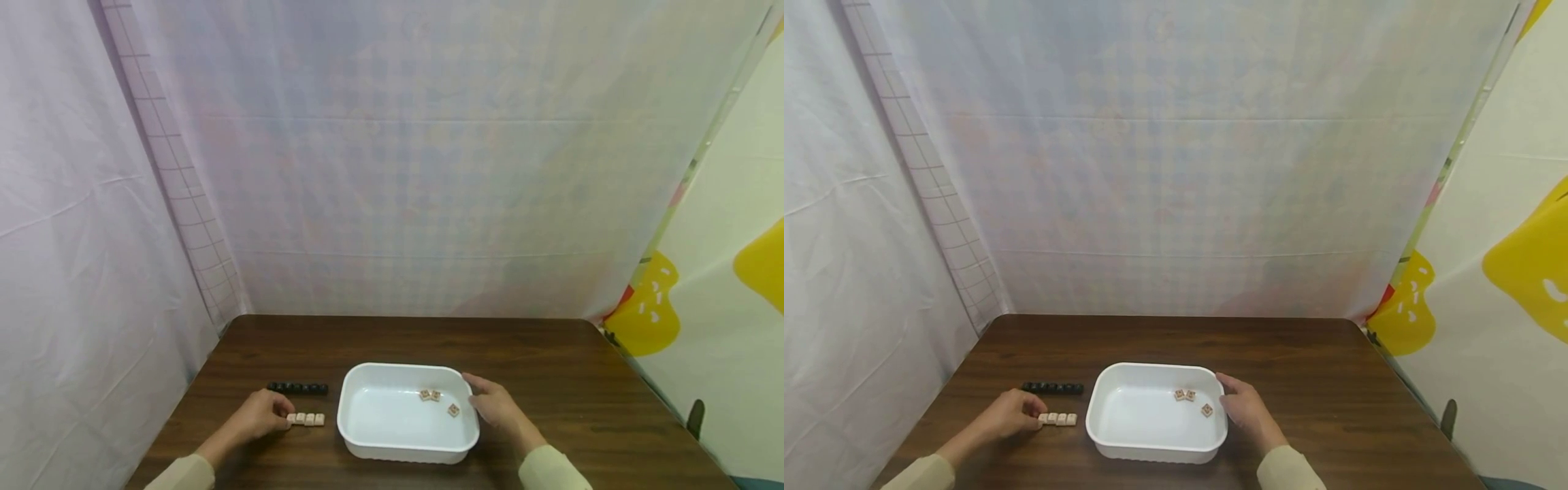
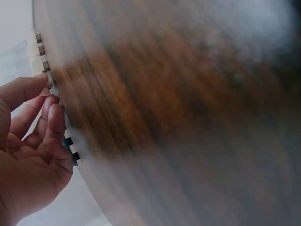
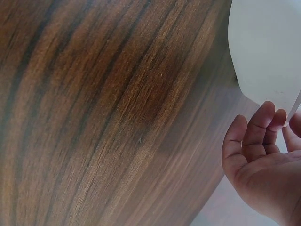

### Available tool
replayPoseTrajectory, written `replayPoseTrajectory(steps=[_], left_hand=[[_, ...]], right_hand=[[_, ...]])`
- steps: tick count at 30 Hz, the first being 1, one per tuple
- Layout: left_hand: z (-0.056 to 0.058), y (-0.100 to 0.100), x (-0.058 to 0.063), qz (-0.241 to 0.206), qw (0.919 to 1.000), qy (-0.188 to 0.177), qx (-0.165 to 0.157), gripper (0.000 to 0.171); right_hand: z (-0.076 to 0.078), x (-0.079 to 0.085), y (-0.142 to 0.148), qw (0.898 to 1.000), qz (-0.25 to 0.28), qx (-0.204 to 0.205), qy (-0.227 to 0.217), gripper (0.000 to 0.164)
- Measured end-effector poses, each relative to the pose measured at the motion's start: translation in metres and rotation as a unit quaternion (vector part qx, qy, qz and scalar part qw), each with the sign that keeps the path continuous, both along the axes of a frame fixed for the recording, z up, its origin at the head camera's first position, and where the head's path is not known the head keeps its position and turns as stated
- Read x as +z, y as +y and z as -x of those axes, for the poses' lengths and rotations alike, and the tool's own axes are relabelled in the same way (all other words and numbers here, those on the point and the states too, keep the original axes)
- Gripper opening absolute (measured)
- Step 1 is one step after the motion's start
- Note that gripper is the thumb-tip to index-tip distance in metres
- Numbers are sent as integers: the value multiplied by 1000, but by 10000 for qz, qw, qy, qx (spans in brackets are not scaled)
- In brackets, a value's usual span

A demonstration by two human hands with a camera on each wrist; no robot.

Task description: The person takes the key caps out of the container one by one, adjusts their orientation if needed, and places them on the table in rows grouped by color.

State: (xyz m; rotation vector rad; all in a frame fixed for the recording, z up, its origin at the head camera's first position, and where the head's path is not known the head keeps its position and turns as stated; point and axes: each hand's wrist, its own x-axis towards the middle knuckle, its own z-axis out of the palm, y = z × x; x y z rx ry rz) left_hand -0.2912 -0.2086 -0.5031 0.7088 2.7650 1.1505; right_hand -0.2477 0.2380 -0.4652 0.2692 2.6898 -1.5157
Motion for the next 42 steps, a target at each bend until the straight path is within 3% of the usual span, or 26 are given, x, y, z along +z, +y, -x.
replayPoseTrajectory(steps=[6,10,14,18,22,26,31,36,42], left_hand=[[0,-1,1,-40,9999,-92,-126,22],[2,-1,5,224,9996,-34,-165,34],[4,3,15,406,9990,141,-134,42],[8,16,29,108,9994,318,-112,38],[13,43,44,-160,9980,591,-142,32],[17,82,56,-311,9979,539,-203,29],[20,139,65,-140,9980,486,-367,28],[23,187,67,176,9981,332,-491,29],[26,219,60,611,9944,599,-619,25]], right_hand=[[-1,1,0,10000,45,16,30,47],[-1,1,0,10000,90,-5,22,47],[-2,1,0,10000,76,44,41,46],[-2,2,0,9999,116,61,-93,47],[-2,2,0,9997,143,31,-206,48],[-1,1,0,10000,63,56,-23,47],[1,0,0,9998,-151,18,148,50],[2,0,1,9995,-217,43,238,52],[3,-2,1,9994,-298,-28,157,53]])
